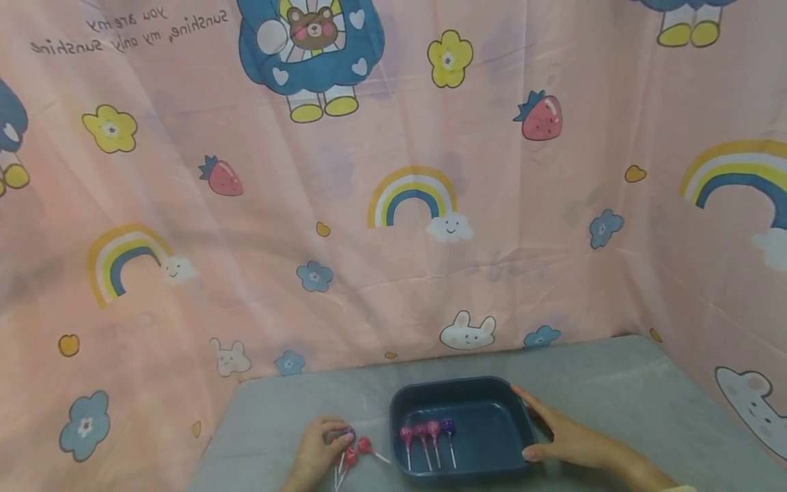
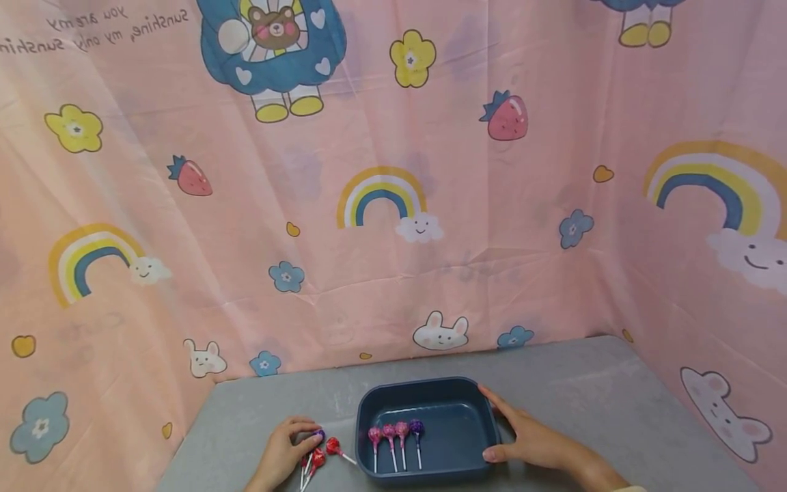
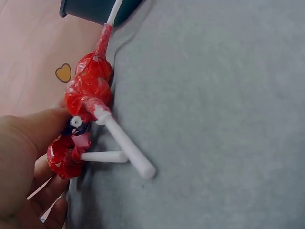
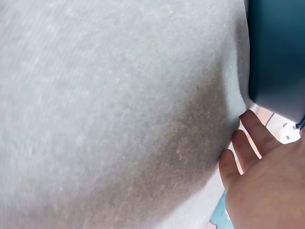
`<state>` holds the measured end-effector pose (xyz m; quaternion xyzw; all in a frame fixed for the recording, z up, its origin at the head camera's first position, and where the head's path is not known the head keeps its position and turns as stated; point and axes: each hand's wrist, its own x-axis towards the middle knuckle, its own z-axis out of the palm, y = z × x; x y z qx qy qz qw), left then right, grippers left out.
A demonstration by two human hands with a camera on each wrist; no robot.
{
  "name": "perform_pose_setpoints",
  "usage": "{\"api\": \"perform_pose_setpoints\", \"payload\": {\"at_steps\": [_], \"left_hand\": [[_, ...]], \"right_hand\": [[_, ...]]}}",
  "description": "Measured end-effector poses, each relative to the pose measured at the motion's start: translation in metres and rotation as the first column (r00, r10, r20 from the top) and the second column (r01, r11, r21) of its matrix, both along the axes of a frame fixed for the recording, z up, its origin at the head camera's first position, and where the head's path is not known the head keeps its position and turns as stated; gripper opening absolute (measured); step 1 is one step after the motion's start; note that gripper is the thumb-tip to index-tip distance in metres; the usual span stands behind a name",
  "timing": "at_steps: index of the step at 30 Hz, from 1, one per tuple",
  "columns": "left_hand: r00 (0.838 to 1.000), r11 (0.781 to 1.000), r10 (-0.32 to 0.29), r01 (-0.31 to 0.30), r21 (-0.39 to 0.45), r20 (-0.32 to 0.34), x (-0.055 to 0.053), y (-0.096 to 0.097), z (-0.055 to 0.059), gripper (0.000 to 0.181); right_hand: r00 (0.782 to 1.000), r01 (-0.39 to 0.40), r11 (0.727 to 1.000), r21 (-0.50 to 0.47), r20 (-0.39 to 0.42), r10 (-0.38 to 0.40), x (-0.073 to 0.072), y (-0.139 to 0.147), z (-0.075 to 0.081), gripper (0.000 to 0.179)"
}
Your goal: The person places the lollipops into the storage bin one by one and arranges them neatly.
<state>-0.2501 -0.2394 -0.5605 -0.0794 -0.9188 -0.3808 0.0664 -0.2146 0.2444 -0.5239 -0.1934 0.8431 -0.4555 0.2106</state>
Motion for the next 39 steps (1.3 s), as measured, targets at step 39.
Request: {"api": "perform_pose_setpoints", "payload": {"at_steps": [39], "left_hand": [[0.994, 0.967, 0.073, -0.091, 0.237, 0.083, -0.009, 0.047, 0.044, 0.027]], "right_hand": [[1.0, 0.025, 0.999, 0.037, 0.012, -0.025, -0.003, 0.0, -0.003, 0.092]]}}
